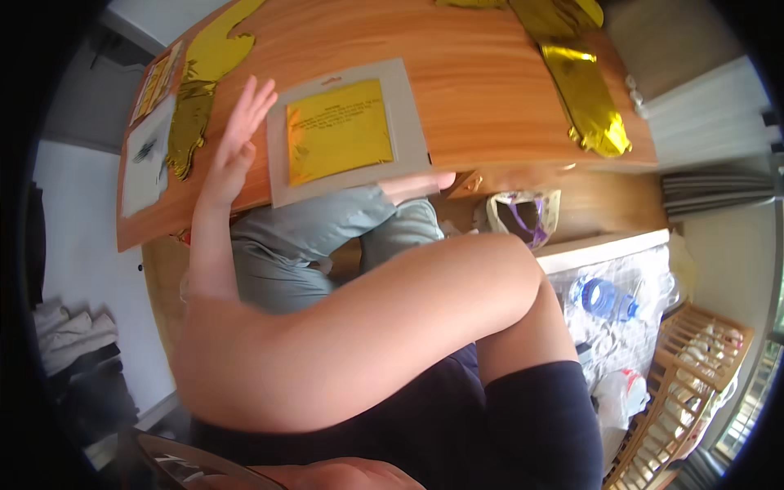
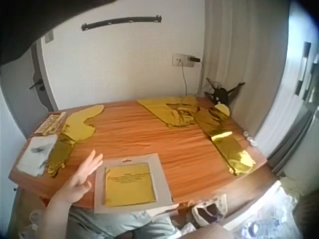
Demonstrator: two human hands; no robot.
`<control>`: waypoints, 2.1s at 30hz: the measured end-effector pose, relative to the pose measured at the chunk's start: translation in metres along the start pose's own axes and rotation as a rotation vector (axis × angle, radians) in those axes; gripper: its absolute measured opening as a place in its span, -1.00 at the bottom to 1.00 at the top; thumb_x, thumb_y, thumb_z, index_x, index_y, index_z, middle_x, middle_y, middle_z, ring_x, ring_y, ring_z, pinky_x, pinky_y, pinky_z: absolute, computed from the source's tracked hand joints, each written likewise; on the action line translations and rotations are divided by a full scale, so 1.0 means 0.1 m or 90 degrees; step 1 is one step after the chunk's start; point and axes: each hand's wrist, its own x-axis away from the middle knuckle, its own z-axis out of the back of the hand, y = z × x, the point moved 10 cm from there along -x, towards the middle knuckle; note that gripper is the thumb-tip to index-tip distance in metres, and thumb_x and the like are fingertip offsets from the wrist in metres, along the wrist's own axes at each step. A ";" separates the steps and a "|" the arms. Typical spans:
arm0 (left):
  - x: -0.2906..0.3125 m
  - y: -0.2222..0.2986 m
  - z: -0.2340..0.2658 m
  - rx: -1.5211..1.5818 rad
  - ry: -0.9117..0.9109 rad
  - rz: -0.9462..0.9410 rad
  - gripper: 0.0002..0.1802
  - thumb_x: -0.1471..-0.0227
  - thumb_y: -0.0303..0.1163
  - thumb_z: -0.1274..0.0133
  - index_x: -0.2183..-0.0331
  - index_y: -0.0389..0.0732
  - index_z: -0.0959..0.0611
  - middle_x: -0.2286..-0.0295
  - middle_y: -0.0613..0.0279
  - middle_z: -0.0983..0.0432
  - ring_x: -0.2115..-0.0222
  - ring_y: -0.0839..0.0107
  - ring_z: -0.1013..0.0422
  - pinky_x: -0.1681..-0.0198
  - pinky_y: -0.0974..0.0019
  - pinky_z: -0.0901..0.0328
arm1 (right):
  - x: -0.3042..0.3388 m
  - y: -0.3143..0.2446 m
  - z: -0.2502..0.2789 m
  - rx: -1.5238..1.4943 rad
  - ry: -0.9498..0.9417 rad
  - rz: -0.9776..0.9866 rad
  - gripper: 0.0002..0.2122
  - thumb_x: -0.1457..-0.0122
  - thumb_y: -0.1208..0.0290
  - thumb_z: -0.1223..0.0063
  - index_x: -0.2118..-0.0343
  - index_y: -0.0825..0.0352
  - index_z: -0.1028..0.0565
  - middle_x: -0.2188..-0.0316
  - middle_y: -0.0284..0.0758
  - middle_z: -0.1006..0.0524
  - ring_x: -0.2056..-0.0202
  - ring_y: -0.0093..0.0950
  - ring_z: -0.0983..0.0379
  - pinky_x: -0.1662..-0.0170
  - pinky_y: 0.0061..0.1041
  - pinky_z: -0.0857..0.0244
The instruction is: The person places a folded foil balloon onto a cardboard backing sheet, slides them into a clear plastic sleeve, and seals the package by hand.
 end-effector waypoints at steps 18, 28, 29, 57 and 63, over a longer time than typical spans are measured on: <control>1.38 0.39 0.00 -0.063 0.216 -0.184 -0.50 -0.31 -0.21 0.08 0.58 -0.31 -0.61 0.71 0.21 -0.47 0.71 0.47 -0.39 0.64 0.39 -0.23 | 0.28 -0.22 0.10 0.279 -0.045 -0.182 -0.79 -0.02 0.29 -0.06 0.34 0.28 -0.59 0.39 -0.37 -0.54 0.22 -0.42 -0.47 -0.11 -0.29 -0.27; 1.41 -0.13 -0.13 -0.033 0.218 0.138 -0.46 -0.34 -0.14 0.12 0.47 -0.33 -0.73 0.64 0.24 -0.55 0.61 0.50 -0.46 0.51 0.45 -0.30 | 0.58 -0.26 0.29 0.172 0.197 -0.171 -0.87 0.00 0.28 -0.17 0.39 0.14 -0.63 0.38 -0.46 -0.52 0.37 -0.48 -0.48 0.33 -0.44 -0.29; 1.41 -0.27 -0.22 0.020 0.180 0.189 -0.42 -0.37 -0.09 0.21 0.33 -0.31 -0.76 0.53 0.23 -0.63 0.51 0.53 -0.51 0.41 0.45 -0.32 | 0.67 -0.25 0.30 0.168 0.253 -0.161 -0.88 -0.01 0.28 -0.19 0.39 0.12 -0.64 0.38 -0.47 -0.53 0.39 -0.48 -0.49 0.42 -0.47 -0.28; 1.19 -0.50 -0.70 0.348 0.218 0.298 -0.48 -0.38 -0.13 0.15 0.41 -0.29 -0.71 0.51 0.31 -0.61 0.46 0.58 -0.46 0.38 0.43 -0.32 | 0.80 1.21 -0.50 0.356 0.364 -0.292 -0.79 0.10 0.42 -0.38 0.33 0.12 -0.68 0.37 -0.58 -0.54 0.21 -0.46 -0.44 0.12 -0.38 -0.20; 1.16 -0.41 -0.70 0.342 0.244 0.261 -0.47 -0.39 -0.18 0.16 0.45 -0.32 -0.70 0.53 0.30 -0.59 0.46 0.59 -0.43 0.35 0.42 -0.30 | 0.85 1.17 -0.56 0.393 0.344 -0.252 -0.69 0.18 0.47 -0.34 0.27 0.12 -0.66 0.31 -0.60 -0.54 0.19 -0.51 -0.45 0.13 -0.41 -0.21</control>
